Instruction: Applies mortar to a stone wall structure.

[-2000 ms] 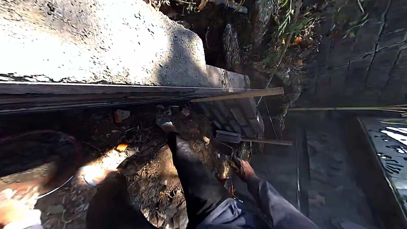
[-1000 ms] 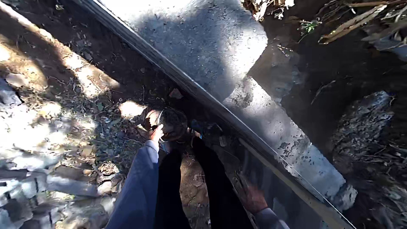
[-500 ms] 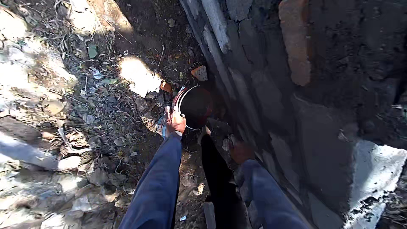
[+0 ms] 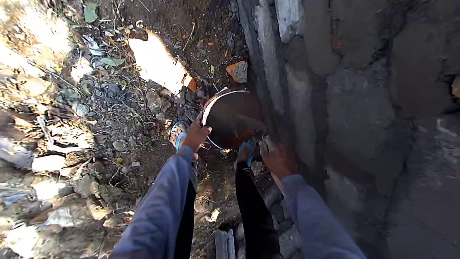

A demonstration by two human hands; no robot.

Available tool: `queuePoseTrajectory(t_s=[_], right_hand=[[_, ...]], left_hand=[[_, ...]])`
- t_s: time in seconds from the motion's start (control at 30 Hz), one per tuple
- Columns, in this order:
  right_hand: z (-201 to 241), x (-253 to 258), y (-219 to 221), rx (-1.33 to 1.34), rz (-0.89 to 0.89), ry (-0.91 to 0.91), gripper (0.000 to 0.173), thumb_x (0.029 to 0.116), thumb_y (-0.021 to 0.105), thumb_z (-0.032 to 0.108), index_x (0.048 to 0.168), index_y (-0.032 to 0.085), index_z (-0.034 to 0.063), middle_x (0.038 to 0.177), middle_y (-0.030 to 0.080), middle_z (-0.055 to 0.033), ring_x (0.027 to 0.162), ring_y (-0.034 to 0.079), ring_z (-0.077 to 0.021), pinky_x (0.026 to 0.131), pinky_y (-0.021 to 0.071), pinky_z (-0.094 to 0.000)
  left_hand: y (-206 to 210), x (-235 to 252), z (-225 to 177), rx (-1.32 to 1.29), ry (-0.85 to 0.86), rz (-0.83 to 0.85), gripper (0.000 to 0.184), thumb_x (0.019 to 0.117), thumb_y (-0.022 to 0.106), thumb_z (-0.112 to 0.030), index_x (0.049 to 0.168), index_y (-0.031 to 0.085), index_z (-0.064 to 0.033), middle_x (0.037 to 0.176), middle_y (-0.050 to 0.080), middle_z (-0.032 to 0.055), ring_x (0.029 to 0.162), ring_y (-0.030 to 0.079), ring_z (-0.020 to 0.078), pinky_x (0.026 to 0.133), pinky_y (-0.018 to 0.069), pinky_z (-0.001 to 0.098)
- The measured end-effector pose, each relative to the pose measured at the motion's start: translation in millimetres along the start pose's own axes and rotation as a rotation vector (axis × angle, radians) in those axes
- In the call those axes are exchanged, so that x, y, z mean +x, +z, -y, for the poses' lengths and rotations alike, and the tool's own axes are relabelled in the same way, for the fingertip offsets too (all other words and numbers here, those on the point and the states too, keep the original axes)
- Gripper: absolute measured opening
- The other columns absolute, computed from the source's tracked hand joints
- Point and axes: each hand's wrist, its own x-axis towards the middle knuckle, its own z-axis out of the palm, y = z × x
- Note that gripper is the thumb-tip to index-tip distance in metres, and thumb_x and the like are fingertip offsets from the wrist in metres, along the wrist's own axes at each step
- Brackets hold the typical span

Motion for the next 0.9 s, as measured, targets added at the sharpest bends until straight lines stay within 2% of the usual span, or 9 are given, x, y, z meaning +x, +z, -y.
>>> queuePoseTrajectory(t_s=[0.13, 0.23, 0.33, 0.43, 0.5, 0.6, 0.7, 0.83, 0.9], right_hand=[[15, 60, 18, -0.096, 0.025, 0.003, 0.045, 0.1093, 0.045, 0.036, 0.144, 0.057, 0.0098, 0.127, 0.068, -0.0215, 0.111, 0.068, -0.0423, 0.091, 0.0538, -0.0621], [63, 88, 53, -0.125, 0.107, -0.077, 0.037, 0.1044, 0.053, 0.015, 0.139, 0.055, 0.0028, 0.122, 0.066, -0.0274, 0.104, 0.068, -0.0483, 0.083, 0.0557, -0.0648], [81, 83, 78, -0.193, 0.115, -0.201, 0.039, 0.1029, 0.054, 0.004, 0.141, 0.05, -0.0044, 0.128, 0.061, -0.03, 0.111, 0.066, -0.0482, 0.088, 0.0556, -0.0601], [52, 64, 49, -0.231, 0.162, -0.274, 0.046, 0.102, 0.057, 0.011, 0.147, 0.05, 0.0032, 0.145, 0.053, -0.0233, 0.127, 0.058, -0.0442, 0.096, 0.0522, -0.0596], [29, 50, 32, -0.187, 0.105, -0.21, 0.041, 0.1082, 0.048, 0.029, 0.143, 0.057, 0.0083, 0.138, 0.061, -0.0198, 0.118, 0.064, -0.0416, 0.091, 0.054, -0.0608], [10, 76, 30, -0.06, 0.069, 0.031, 0.048, 0.1108, 0.039, 0.042, 0.137, 0.061, 0.0075, 0.115, 0.071, -0.0239, 0.105, 0.069, -0.0445, 0.087, 0.0538, -0.0638], [27, 115, 74, 0.107, 0.179, 0.051, 0.042, 0.1077, 0.048, 0.038, 0.128, 0.068, 0.0071, 0.119, 0.069, -0.0249, 0.112, 0.067, -0.0432, 0.095, 0.0523, -0.0647], [65, 130, 113, 0.139, 0.228, -0.051, 0.049, 0.1107, 0.036, 0.04, 0.129, 0.064, 0.0043, 0.115, 0.068, -0.0236, 0.11, 0.067, -0.0403, 0.092, 0.0534, -0.0602], [65, 126, 114, 0.132, 0.226, -0.061, 0.049, 0.1113, 0.034, 0.04, 0.126, 0.063, 0.0035, 0.111, 0.068, -0.0238, 0.107, 0.068, -0.0406, 0.089, 0.0543, -0.0596]], left_hand=[[-6, 53, 3, 0.099, 0.06, -0.036, 0.04, 0.1017, 0.059, -0.021, 0.138, 0.057, -0.0049, 0.12, 0.067, 0.0219, 0.106, 0.067, 0.0344, 0.091, 0.0533, 0.0589], [-7, 65, -7, 0.164, 0.093, -0.093, 0.045, 0.107, 0.052, -0.04, 0.132, 0.06, -0.0028, 0.117, 0.067, 0.0222, 0.109, 0.065, 0.0339, 0.095, 0.0505, 0.0587], [-7, 54, -4, 0.164, 0.11, -0.068, 0.053, 0.1097, 0.041, -0.045, 0.136, 0.057, -0.0019, 0.123, 0.065, 0.0228, 0.114, 0.063, 0.0334, 0.099, 0.0479, 0.0562], [-5, 35, 6, 0.079, 0.095, -0.027, 0.063, 0.1071, 0.038, -0.056, 0.151, 0.046, -0.0116, 0.139, 0.059, 0.0216, 0.123, 0.06, 0.0384, 0.102, 0.0455, 0.063], [1, 29, 15, 0.072, 0.078, -0.035, 0.066, 0.1053, 0.037, -0.062, 0.154, 0.046, -0.0187, 0.144, 0.058, 0.0168, 0.126, 0.059, 0.037, 0.102, 0.046, 0.0636], [13, 22, 13, 0.091, 0.111, -0.069, 0.059, 0.1079, 0.037, -0.055, 0.141, 0.057, -0.0104, 0.123, 0.065, 0.0213, 0.107, 0.065, 0.0361, 0.091, 0.0503, 0.0609], [24, 15, 8, 0.059, 0.127, -0.084, 0.058, 0.1076, 0.038, -0.055, 0.13, 0.062, -0.0078, 0.11, 0.067, 0.0203, 0.096, 0.065, 0.0327, 0.084, 0.0512, 0.0571], [15, 17, 8, 0.045, 0.073, -0.087, 0.059, 0.1058, 0.037, -0.06, 0.133, 0.061, -0.0132, 0.117, 0.066, 0.0175, 0.101, 0.063, 0.0311, 0.085, 0.0503, 0.0557], [12, 22, 4, 0.003, 0.035, -0.075, 0.062, 0.105, 0.039, -0.061, 0.141, 0.058, -0.0145, 0.134, 0.063, 0.0154, 0.119, 0.061, 0.0312, 0.098, 0.0481, 0.0572]])
